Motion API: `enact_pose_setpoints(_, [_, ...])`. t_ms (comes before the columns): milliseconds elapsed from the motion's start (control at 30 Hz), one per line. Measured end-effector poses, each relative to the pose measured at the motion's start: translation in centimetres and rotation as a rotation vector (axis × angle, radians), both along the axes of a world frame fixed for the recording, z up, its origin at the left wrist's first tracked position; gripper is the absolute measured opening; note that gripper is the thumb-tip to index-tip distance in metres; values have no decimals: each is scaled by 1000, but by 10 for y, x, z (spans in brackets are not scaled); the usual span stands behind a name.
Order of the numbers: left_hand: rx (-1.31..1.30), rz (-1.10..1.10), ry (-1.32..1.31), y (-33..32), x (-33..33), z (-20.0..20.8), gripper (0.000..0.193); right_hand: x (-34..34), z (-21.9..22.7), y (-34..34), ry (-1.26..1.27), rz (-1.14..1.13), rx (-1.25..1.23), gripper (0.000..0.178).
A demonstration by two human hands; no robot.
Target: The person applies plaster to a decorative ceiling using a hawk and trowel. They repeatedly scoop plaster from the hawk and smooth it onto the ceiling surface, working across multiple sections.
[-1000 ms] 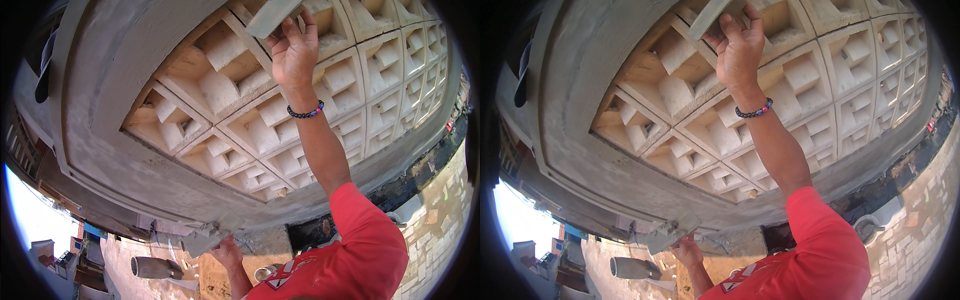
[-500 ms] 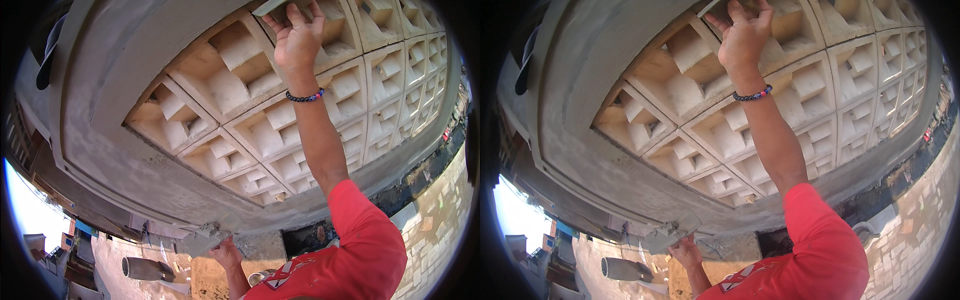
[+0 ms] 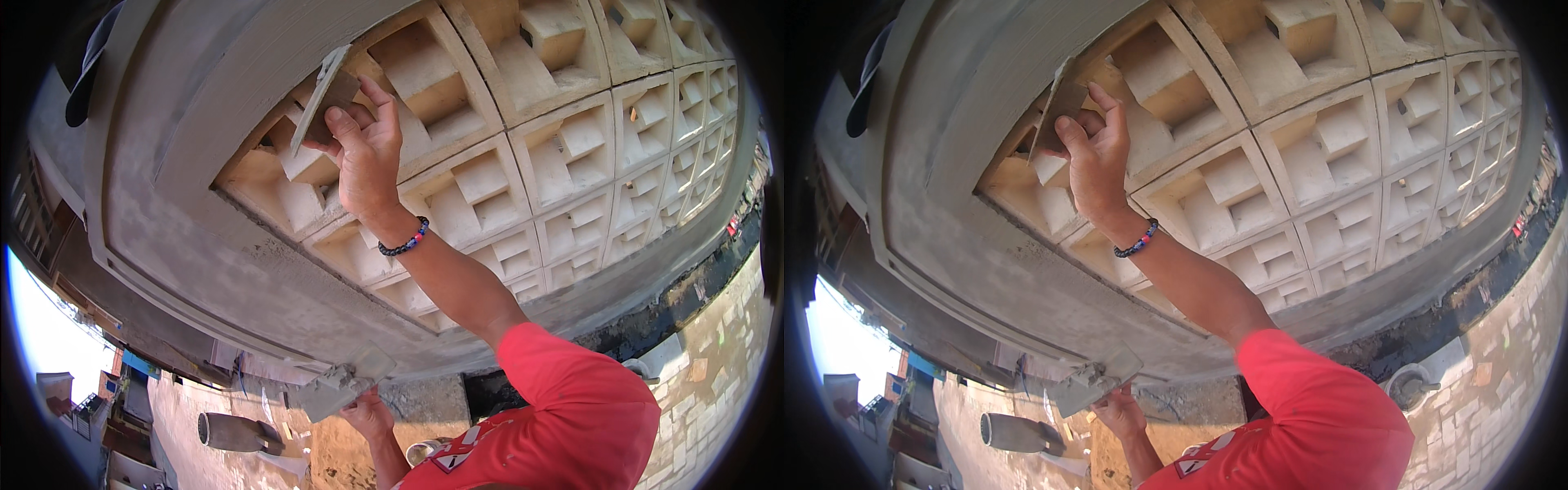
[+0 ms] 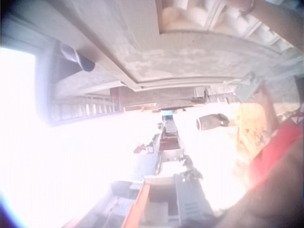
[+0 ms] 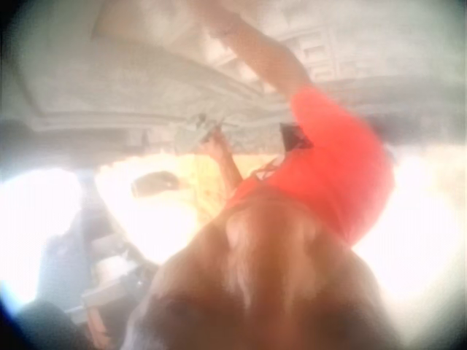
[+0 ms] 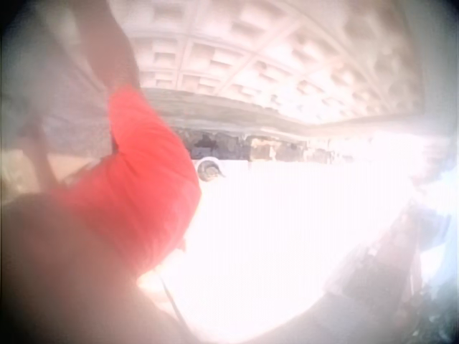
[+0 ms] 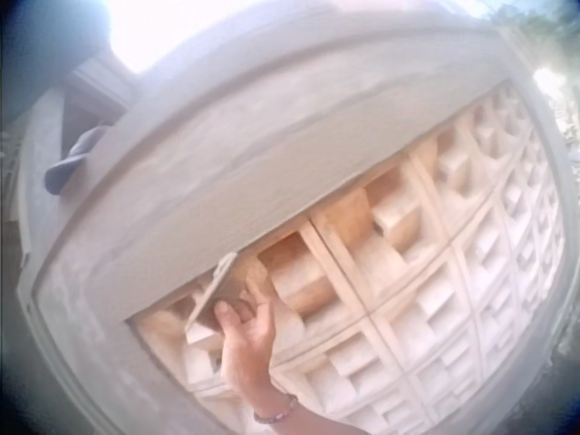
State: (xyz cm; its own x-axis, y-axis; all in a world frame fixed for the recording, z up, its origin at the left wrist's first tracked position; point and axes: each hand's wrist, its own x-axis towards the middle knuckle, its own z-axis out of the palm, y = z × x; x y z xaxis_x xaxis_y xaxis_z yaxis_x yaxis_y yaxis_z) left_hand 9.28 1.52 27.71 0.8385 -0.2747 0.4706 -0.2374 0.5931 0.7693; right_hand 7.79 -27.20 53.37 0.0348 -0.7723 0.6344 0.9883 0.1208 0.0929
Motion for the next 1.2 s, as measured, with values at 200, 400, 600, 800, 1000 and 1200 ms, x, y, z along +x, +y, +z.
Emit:
enact_pose_setpoints(200, [18, 28, 66, 10, 5, 1, 56, -51, -38, -20, 5, 66, -108, 44])
enact_pose_setpoints(400, [31, -24, 70, 10, 19, -8, 55, -90, -32, -46, 78, 47, -85, 37])
enact_pose_setpoints(600, [5, -83, 106, 5, 31, -12, 57, -95, -19, -69, 480, -997, 83, 34])
enact_pose_setpoints(800, [-7, -102, 100, 10, 44, -14, 58, -85, -5, -82, 615, -1489, 139, 34])
enact_pose_setpoints(1000, [-1, -61, 102, 16, 47, -9, 58, -69, 10, -72, 600, -1619, 99, 33])
enact_pose_setpoints(1200, [-6, -79, 88, 29, 56, -10, 62, -56, 42, -42, 691, -1925, 31, 38])
